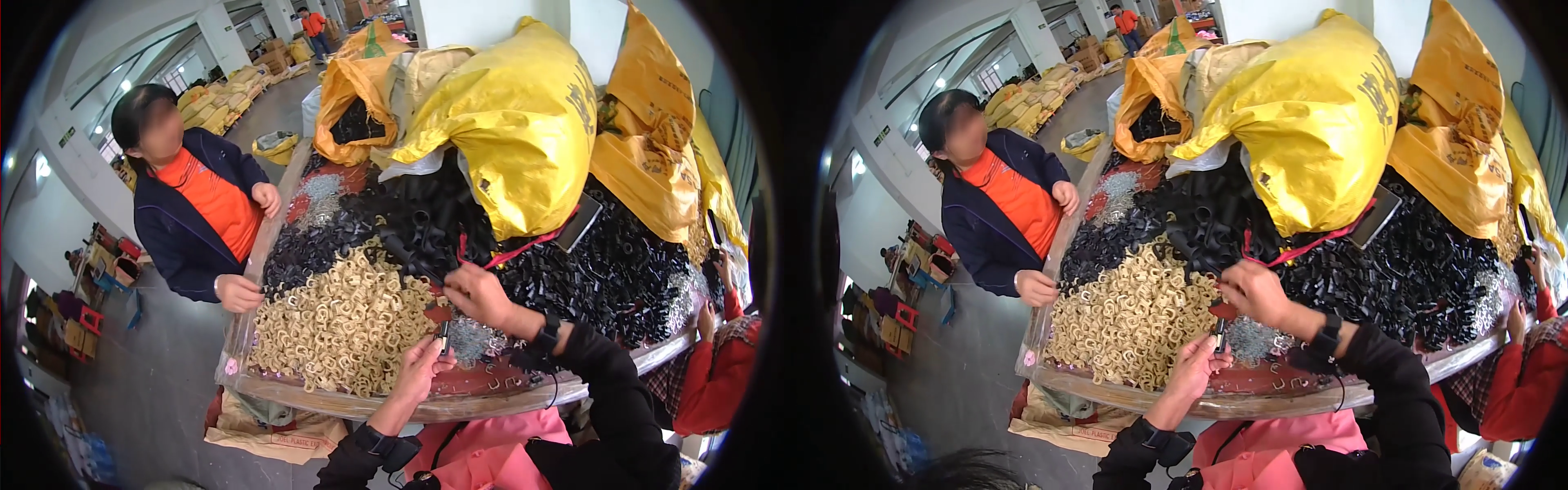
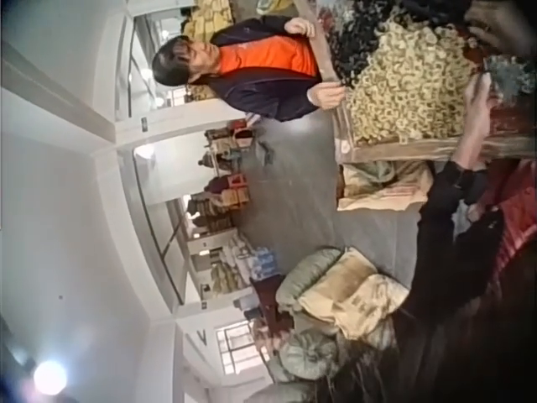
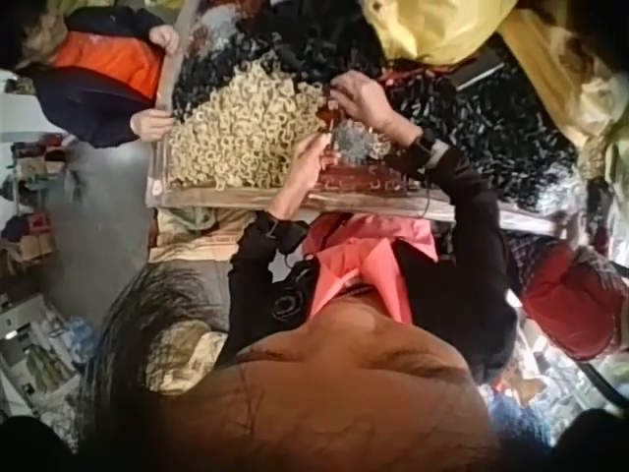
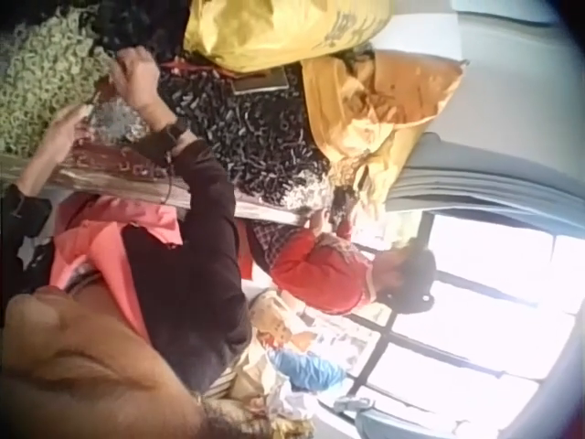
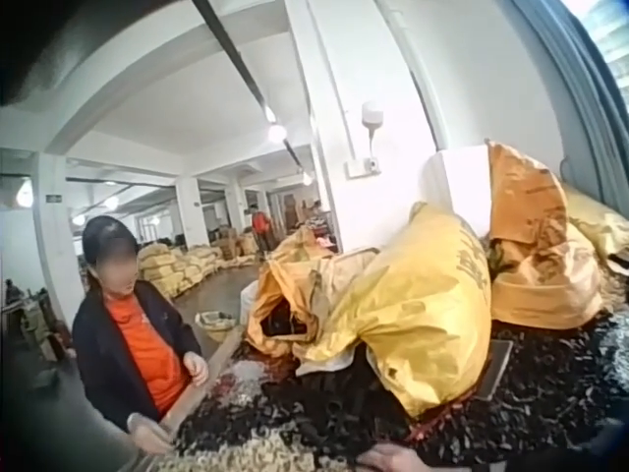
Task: The person assembles components by hand, picking up a black plastic housing and a small metal clip, then pressing the clip into the housing. They repeat this process multiple times, occasionally moving aside other black plastic pieces to reach the clips.
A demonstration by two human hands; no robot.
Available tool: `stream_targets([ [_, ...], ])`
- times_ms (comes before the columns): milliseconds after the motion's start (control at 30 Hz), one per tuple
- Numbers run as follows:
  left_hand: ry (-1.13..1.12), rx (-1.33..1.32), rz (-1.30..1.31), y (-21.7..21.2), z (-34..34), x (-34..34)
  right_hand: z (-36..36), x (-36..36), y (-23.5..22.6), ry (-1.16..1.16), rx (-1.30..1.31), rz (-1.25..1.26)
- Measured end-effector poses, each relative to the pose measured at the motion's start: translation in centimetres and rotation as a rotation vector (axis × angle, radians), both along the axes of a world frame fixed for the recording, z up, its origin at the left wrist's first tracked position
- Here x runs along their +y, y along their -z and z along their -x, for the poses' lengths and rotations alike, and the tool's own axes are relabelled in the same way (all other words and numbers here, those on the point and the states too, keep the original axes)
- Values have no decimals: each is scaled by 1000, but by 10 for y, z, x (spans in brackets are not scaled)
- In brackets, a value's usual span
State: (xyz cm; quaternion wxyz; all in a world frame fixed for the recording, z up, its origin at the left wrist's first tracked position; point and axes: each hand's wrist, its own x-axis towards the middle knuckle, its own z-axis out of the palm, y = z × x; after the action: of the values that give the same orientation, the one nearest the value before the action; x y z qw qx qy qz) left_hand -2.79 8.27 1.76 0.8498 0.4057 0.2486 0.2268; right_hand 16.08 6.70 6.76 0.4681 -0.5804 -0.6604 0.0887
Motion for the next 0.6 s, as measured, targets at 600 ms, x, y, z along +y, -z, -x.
stream_targets([
  [600,-155,224,-441,-14,-11,36,-31,15,11,361,-458,-25],
])
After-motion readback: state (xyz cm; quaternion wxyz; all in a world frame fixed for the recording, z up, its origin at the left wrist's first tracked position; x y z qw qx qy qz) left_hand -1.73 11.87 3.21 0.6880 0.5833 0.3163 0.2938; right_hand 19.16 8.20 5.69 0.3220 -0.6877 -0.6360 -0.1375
